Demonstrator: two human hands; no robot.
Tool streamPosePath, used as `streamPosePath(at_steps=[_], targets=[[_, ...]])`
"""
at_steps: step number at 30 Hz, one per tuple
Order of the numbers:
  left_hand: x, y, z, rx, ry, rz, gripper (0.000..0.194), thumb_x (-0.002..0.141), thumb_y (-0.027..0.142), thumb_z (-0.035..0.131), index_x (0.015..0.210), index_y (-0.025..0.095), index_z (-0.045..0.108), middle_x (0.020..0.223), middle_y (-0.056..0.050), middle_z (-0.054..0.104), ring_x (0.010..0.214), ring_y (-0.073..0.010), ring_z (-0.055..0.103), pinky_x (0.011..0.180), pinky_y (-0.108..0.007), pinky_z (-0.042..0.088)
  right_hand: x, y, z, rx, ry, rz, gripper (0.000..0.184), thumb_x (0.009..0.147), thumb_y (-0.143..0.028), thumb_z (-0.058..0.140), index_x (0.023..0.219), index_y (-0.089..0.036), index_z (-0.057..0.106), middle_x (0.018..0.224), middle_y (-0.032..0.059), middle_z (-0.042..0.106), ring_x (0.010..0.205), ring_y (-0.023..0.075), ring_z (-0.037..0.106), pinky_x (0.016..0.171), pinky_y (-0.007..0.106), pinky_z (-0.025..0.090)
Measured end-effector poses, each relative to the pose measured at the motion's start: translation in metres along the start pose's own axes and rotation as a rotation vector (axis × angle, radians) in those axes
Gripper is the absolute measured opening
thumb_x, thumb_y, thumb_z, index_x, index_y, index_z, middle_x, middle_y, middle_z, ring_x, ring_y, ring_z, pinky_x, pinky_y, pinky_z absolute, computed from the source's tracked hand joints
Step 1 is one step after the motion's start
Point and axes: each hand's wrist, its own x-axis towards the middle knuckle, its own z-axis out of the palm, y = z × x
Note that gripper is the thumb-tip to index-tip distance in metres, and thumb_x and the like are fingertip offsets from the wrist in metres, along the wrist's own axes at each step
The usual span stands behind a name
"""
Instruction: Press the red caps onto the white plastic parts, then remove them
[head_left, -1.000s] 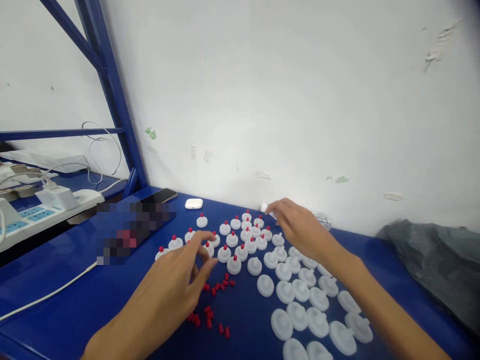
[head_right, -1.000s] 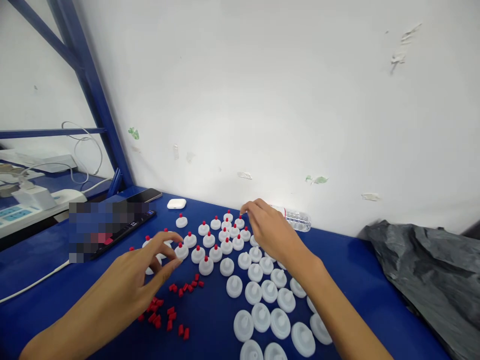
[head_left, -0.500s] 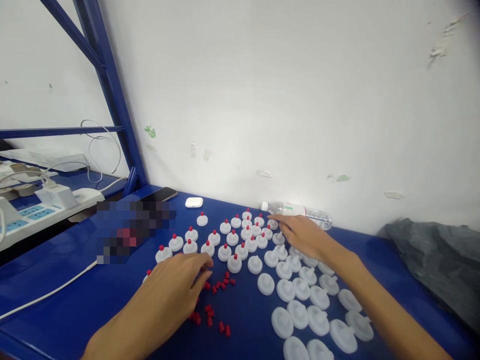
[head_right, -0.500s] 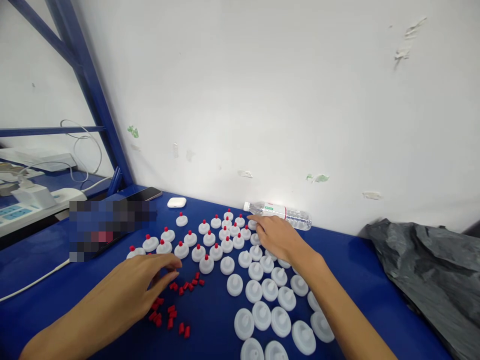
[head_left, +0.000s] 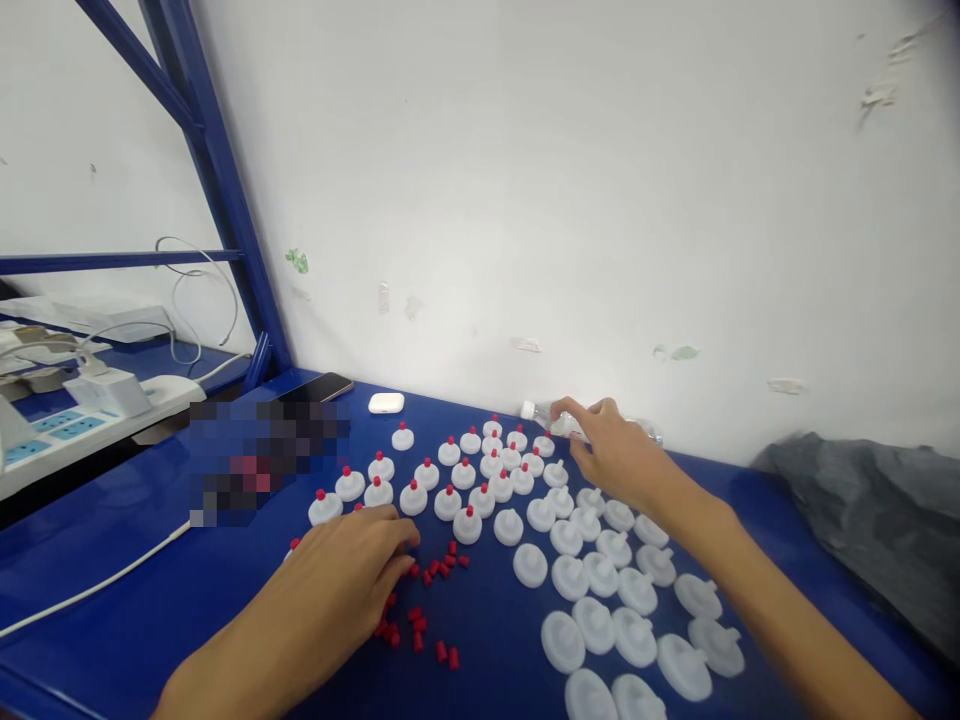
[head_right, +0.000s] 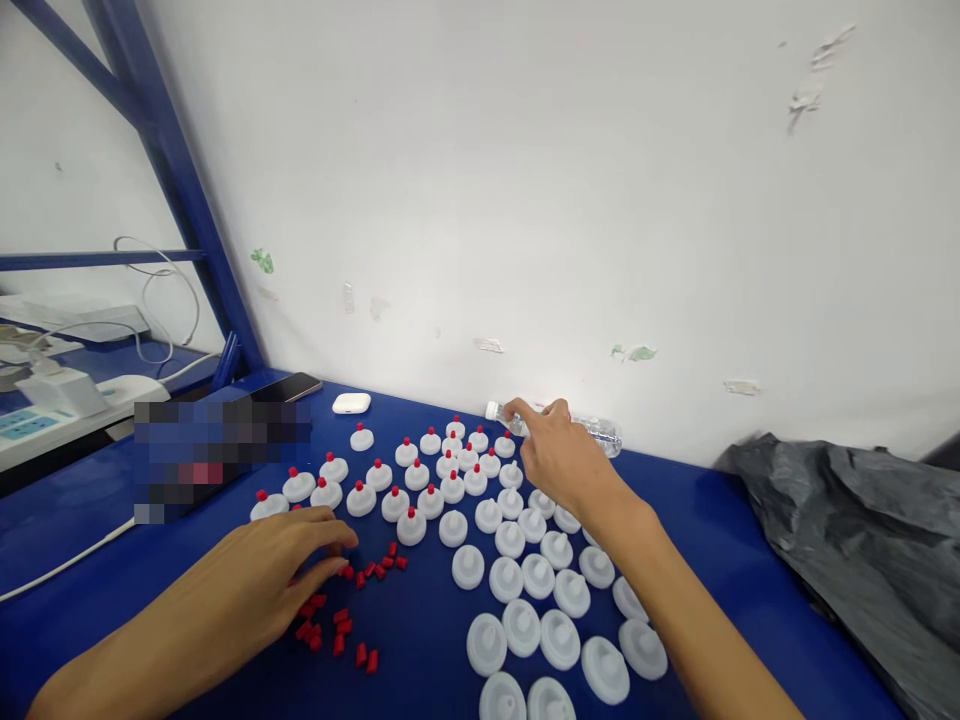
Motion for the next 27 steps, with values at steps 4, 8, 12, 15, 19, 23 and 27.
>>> streamPosePath(at_steps=[4,8,12,15,19,23,27], targets=[[-0.003,-0.004,0.002,-0.012,-0.009,0.022,0.032,0.099,0.021,0.045,0.105,0.03,0.075,0.102,-0.004,0.075,0.094,-0.0223,0.071,0.084,-0.031,0.049,0.001,-0.002,-0.001,0.045,-0.081,0.006,0.029,0.1,-0.046,0.052,0.12,-0.026,0.062,0.085,0.0045,0.069,0.08,0.0244,0.066,0.064,0.031,0.038],[-0.003,-0.008,0.006,-0.028,-0.018,0.036,0.031,0.098,0.02,0.047,0.103,0.03,0.075,0.1,-0.004,0.074,0.09,-0.0217,0.07,0.081,-0.03,0.047,0.0,-0.003,0.004,0.062,-0.137,0.014,0.018,0.093,-0.04,0.066,0.099,-0.024,0.072,0.091,0.0051,0.074,0.084,0.025,0.068,0.064,0.031,0.037],[0.001,-0.007,0.008,-0.014,-0.05,0.005,0.029,0.096,0.018,0.047,0.094,0.029,0.074,0.097,-0.003,0.073,0.089,-0.022,0.069,0.077,-0.031,0.044,0.0,-0.001,0.005,0.102,-0.133,-0.013,0.01,0.092,-0.029,0.066,0.085,-0.024,0.07,0.092,0.004,0.075,0.087,0.0236,0.068,0.066,0.031,0.039],[0.003,-0.005,0.008,0.013,-0.072,-0.03,0.026,0.095,0.016,0.048,0.092,0.027,0.072,0.099,-0.003,0.072,0.091,-0.023,0.069,0.076,-0.033,0.042,0.0,0.0,-0.001,0.141,-0.066,-0.016,0.011,0.096,-0.028,0.058,0.089,-0.023,0.065,0.092,0.0049,0.074,0.089,0.024,0.068,0.069,0.031,0.04],[0.003,-0.002,0.005,0.009,-0.032,-0.045,0.021,0.096,0.018,0.049,0.093,0.025,0.069,0.098,-0.002,0.073,0.085,-0.0223,0.068,0.072,-0.033,0.039,-0.005,-0.01,-0.015,0.225,-0.01,-0.036,0.014,0.102,-0.028,0.045,0.101,-0.024,0.058,0.086,0.0019,0.073,0.076,0.0201,0.067,0.067,0.03,0.042],[0.002,0.0,0.001,-0.034,0.04,-0.076,0.019,0.096,0.022,0.05,0.091,0.027,0.068,0.086,0.0,0.073,0.079,-0.0224,0.067,0.067,-0.032,0.036,-0.016,-0.033,-0.026,0.298,-0.002,-0.155,0.012,0.103,-0.032,0.049,0.102,-0.025,0.059,0.094,0.0019,0.071,0.085,0.0202,0.065,0.073,0.031,0.043],[0.002,-0.001,0.001,-0.157,0.197,-0.016,0.022,0.098,0.026,0.051,0.106,0.03,0.071,0.096,0.001,0.076,0.083,-0.0208,0.068,0.069,-0.031,0.041,-0.03,-0.061,-0.029,0.436,-0.093,-0.286,0.019,0.103,-0.043,0.056,0.111,-0.026,0.056,0.089,-0.0002,0.07,0.079,0.0194,0.064,0.069,0.03,0.043]])
